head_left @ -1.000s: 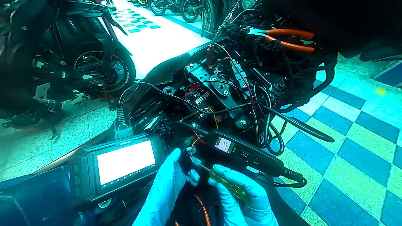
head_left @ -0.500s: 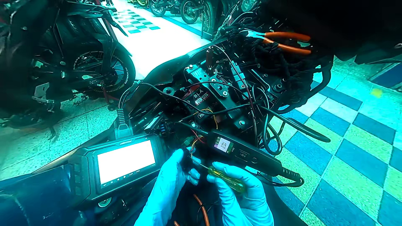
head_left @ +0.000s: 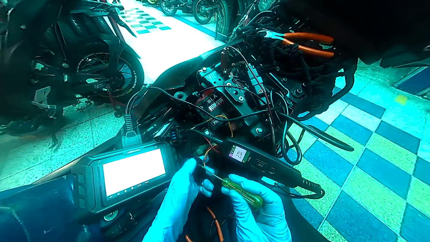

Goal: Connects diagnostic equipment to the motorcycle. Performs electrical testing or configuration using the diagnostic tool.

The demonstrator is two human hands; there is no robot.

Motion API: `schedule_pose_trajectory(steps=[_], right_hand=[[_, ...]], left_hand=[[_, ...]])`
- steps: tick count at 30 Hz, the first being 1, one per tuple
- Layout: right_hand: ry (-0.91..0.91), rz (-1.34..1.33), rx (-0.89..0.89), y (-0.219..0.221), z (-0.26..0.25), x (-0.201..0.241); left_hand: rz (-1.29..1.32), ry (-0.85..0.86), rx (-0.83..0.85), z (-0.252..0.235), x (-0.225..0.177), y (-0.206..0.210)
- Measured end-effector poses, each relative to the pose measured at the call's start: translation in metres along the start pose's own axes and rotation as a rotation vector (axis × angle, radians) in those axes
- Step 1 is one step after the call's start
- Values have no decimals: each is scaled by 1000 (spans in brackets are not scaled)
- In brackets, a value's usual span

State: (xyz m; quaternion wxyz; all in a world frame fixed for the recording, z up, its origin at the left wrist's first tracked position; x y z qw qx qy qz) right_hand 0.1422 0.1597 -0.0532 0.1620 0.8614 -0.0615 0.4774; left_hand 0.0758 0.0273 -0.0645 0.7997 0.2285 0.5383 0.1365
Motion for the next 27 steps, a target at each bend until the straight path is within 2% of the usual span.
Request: schedule_pose_trajectory(steps=[12,18,22,27], right_hand=[[-147,142,85,-3,2,-3],[-237,469,89,-10,-7,-1],[-232,607,93,-12,-6,3],[-160,605,93,-14,-5,5]], left_hand=[[-24,17,8,1,1,0],[-55,14,21,0,2,-1],[-36,14,14,0,2,-1],[-35,27,17,0,3,-2]])
Point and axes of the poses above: each hand's wrist, its own z-axis away from the middle knuckle, its own y-axis out of the palm, x = y × z, the point moved 3 cm from there along -z, towards the middle knuckle, and after that the axes turned 5 degrees about x, right-handed, at the moved point
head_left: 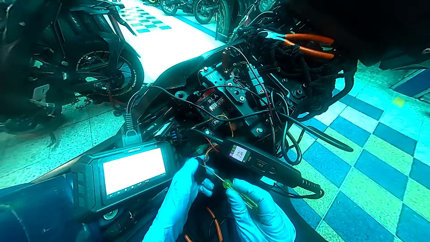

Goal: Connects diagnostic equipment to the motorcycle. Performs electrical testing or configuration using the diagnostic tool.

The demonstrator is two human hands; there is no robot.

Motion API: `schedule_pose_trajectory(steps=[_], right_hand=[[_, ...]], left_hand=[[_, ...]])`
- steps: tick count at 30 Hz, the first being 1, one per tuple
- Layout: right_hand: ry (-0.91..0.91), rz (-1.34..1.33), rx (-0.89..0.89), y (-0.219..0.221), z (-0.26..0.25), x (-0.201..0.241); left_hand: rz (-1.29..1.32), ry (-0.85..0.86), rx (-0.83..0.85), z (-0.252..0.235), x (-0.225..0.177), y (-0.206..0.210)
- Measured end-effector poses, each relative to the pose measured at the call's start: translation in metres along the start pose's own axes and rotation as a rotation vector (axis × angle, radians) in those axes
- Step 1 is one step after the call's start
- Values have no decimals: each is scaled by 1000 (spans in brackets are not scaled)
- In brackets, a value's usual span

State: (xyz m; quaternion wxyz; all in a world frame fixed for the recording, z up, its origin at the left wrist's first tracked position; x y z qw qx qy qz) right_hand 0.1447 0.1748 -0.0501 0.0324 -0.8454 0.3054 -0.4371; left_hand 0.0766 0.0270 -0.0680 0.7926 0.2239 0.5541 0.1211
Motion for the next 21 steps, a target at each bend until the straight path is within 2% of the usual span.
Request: schedule_pose_trajectory(steps=[10,15,21], right_hand=[[-48,319,94,-11,-13,11],[94,329,225,-11,-21,22],[93,330,238,-12,-20,26]], left_hand=[[-61,3,6,-1,2,-2],[-53,-13,-9,-1,1,-1],[-62,-24,1,-1,1,-1]])
Point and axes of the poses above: each hand's wrist, its own z-axis away from the middle knuckle, its own y-axis out of the palm, x = y × z, the point moved 3 cm from there along -z, towards the middle knuckle, and after that the axes turned 5 degrees about x, right-handed, at the moved point
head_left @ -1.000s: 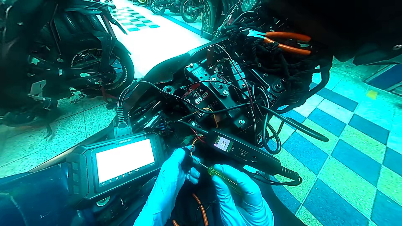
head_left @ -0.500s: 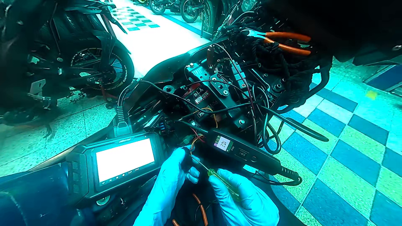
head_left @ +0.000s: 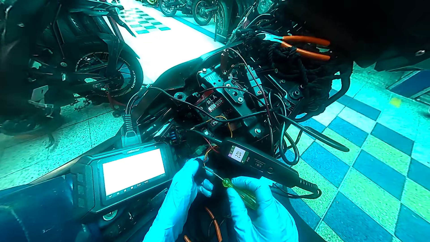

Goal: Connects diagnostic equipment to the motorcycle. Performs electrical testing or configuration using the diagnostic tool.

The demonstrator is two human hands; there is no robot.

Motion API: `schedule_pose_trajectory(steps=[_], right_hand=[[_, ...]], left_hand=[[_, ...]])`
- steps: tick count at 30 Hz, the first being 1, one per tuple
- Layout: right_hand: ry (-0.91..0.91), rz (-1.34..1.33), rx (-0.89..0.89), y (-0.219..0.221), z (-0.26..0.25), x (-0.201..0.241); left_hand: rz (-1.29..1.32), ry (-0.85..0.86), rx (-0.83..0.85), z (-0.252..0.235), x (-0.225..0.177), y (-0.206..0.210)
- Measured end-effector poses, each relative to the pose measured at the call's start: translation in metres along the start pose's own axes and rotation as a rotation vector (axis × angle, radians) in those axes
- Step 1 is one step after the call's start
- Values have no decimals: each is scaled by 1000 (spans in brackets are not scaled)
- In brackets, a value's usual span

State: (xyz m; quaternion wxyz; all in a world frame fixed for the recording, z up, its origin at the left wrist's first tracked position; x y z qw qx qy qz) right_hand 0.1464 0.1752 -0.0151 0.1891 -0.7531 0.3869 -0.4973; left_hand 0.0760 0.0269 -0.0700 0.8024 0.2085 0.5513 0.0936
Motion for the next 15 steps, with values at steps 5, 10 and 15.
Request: schedule_pose_trajectory(steps=[5,10,15], right_hand=[[-12,38,-44,0,1,-2],[-13,46,-50,0,1,-4],[-93,-22,15,0,-2,-2]], left_hand=[[9,1,-17,-1,1,0],[15,0,-17,0,0,1],[12,8,-2,-1,1,-1]])
Point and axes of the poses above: each hand's wrist, its own z-axis away from the middle knuckle, its own y-axis out of the palm, x = y × z, the point moved 3 cm from there along -z, towards the middle knuckle, and after that the axes turned 5 degrees about x, right-handed, at the moved point
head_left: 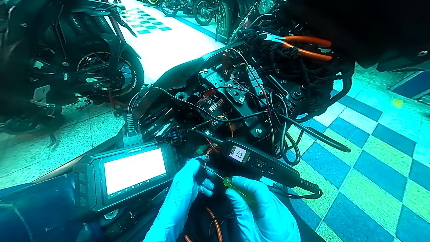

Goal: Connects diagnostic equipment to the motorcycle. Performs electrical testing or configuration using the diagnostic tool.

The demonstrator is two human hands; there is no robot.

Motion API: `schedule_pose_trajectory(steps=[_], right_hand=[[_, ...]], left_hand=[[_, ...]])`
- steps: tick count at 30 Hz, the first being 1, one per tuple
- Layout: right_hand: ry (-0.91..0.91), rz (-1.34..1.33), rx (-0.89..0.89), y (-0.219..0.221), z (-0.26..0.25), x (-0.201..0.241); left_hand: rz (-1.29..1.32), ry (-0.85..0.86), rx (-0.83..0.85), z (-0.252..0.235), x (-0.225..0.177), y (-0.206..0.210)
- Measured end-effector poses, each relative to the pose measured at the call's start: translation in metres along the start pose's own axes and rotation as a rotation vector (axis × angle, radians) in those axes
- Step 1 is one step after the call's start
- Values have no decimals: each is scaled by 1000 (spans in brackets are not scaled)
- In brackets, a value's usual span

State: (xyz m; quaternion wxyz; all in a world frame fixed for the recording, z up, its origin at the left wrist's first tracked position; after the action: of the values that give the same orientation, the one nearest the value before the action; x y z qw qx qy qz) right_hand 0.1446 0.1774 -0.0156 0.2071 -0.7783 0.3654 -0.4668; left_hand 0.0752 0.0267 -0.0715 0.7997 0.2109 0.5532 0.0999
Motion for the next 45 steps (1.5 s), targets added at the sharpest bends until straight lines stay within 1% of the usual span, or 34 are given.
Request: schedule_pose_trajectory(steps=[5,9,11,13,15,17,19,23,25,29,31,34,35,37,39,40,43,45], right_hand=[[-105,-4,19,0,-1,-6],[-170,-4,76,-1,-3,-3],[-145,-53,55,1,-2,-2],[-54,-90,34,2,0,0],[37,-3,50,0,0,2],[53,152,62,-3,-2,3],[21,195,91,-5,-2,2],[-109,139,99,-4,-2,1],[-132,113,105,-4,-1,1],[-139,88,123,-4,1,1],[-138,105,105,-3,2,-1],[-130,89,52,-3,8,-5],[-129,25,5,-5,12,-6],[-117,-200,-124,-11,20,-7],[-59,-435,-150,-13,24,-3],[-40,-482,-134,-7,24,-3],[-5,-387,-116,29,21,-9],[27,-261,-157,36,19,-6]], left_hand=[[-5,2,17,0,1,-1],[3,10,23,1,0,-1],[-3,32,37,1,0,-1],[-1,19,30,1,0,-1],[12,0,8,2,-2,0],[32,-14,-5,1,-2,1],[41,-28,-6,0,-3,2],[18,-11,19,0,-1,0],[-9,4,28,0,-1,-1],[10,-28,10,0,-3,0],[17,-27,14,0,-3,0],[24,-20,64,1,-3,-1],[59,-27,71,1,-4,-1],[152,-66,31,0,-8,1],[204,-109,31,1,-9,1],[209,-111,33,1,-9,1],[228,-70,59,1,-8,-1],[246,-66,83,1,-8,-1]])
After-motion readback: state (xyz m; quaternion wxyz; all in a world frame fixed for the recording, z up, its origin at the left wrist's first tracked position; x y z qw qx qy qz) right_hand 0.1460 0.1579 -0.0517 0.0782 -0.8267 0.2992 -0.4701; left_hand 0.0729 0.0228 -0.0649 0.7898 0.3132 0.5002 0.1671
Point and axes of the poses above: each hand's wrist, its own z-axis away from the middle knuckle, its own y-axis out of the palm, x = y × z, the point moved 3 cm from there along -z, towards the middle knuckle, and after that the axes turned 5 degrees about x, right-handed, at the moved point
